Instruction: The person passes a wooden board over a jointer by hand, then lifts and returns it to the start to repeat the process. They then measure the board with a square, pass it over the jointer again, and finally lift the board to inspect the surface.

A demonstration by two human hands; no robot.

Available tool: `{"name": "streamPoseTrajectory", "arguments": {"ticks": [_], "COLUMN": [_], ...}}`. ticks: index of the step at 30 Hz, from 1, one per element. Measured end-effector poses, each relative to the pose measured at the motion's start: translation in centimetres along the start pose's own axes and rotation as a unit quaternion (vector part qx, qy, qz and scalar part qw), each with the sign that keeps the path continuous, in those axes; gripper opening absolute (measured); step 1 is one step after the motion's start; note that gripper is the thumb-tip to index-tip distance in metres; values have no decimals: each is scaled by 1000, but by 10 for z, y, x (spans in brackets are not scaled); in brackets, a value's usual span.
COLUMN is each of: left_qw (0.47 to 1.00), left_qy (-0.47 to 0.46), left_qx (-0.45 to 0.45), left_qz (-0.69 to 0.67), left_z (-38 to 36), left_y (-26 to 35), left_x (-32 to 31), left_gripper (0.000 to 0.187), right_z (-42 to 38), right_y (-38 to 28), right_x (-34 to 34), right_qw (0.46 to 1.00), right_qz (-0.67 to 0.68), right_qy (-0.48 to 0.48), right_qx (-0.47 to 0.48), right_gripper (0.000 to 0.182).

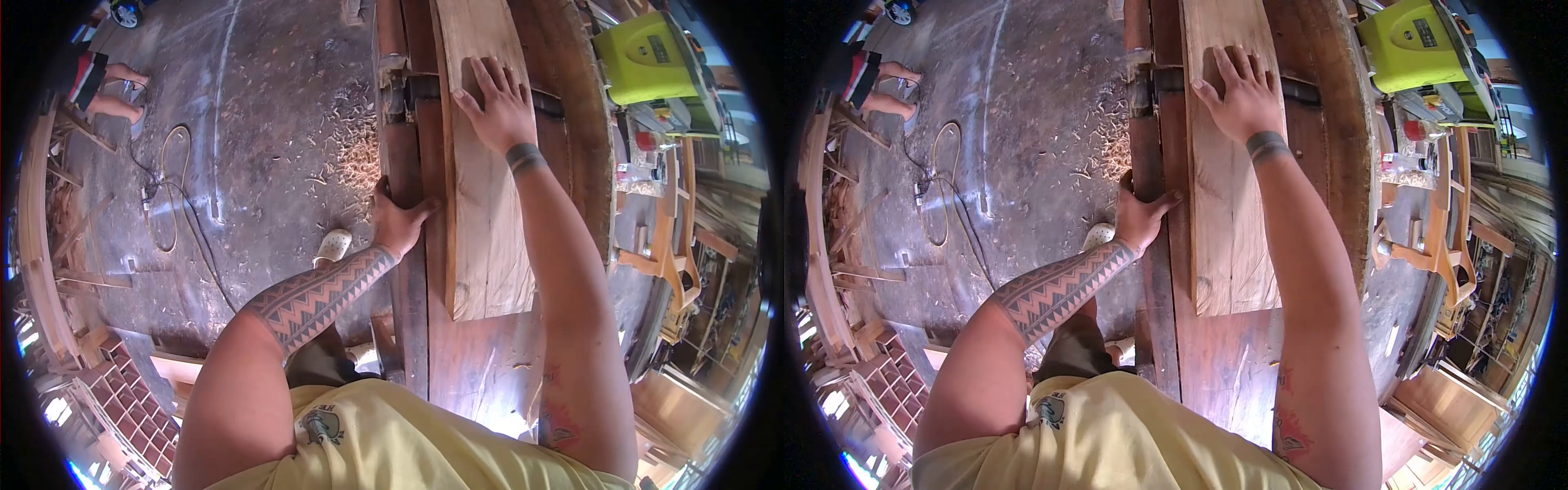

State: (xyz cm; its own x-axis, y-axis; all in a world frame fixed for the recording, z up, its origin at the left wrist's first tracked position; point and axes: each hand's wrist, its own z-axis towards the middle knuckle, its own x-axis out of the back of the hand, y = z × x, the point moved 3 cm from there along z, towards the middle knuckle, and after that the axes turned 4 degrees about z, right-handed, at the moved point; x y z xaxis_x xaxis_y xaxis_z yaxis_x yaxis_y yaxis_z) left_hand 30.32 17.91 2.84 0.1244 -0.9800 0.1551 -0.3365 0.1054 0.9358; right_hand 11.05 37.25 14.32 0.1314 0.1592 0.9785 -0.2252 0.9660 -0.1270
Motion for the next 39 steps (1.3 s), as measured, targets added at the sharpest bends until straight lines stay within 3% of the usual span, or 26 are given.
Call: {"name": "streamPoseTrajectory", "arguments": {"ticks": [1, 4, 10, 18, 23, 29, 32, 35, 37, 39], "left_qw": [1000, 1000, 998, 999, 992, 996, 992, 994, 986, 961], "left_qy": [-5, -8, -13, -30, -64, -81, -79, -87, -160, -224], "left_qx": [8, 5, 54, 22, 60, 29, 76, 61, 36, 89], "left_qz": [-4, -6, 24, -2, -95, -33, -57, -2, -42, -133], "left_z": [1, 5, 0, -9, -15, -18, -20, -19, -17, 2], "left_y": [4, 3, 3, 1, -9, -6, 4, 3, -11, -31], "left_x": [1, 0, 0, 0, -3, 1, 2, 5, 15, 34], "left_gripper": [123, 125, 123, 116, 120, 125, 126, 127, 116, 98], "right_z": [5, 15, 28, 43, 47, 60, 63, 70, 72, 79], "right_y": [1, 5, 6, 6, 5, 6, 6, 10, 10, 11], "right_x": [-1, -5, -9, -3, 0, 2, 2, 0, -1, -1], "right_qw": [1000, 1000, 1000, 1000, 1000, 1000, 1000, 1000, 1000, 999], "right_qz": [-6, -6, -9, -7, -13, -7, -2, -5, 1, -8], "right_qy": [5, 14, 23, -1, -14, -21, -23, -24, -29, -30], "right_qx": [2, 7, 13, -3, 1, 5, 3, 2, -2, 6], "right_gripper": [85, 85, 84, 86, 85, 84, 83, 82, 82, 83]}}
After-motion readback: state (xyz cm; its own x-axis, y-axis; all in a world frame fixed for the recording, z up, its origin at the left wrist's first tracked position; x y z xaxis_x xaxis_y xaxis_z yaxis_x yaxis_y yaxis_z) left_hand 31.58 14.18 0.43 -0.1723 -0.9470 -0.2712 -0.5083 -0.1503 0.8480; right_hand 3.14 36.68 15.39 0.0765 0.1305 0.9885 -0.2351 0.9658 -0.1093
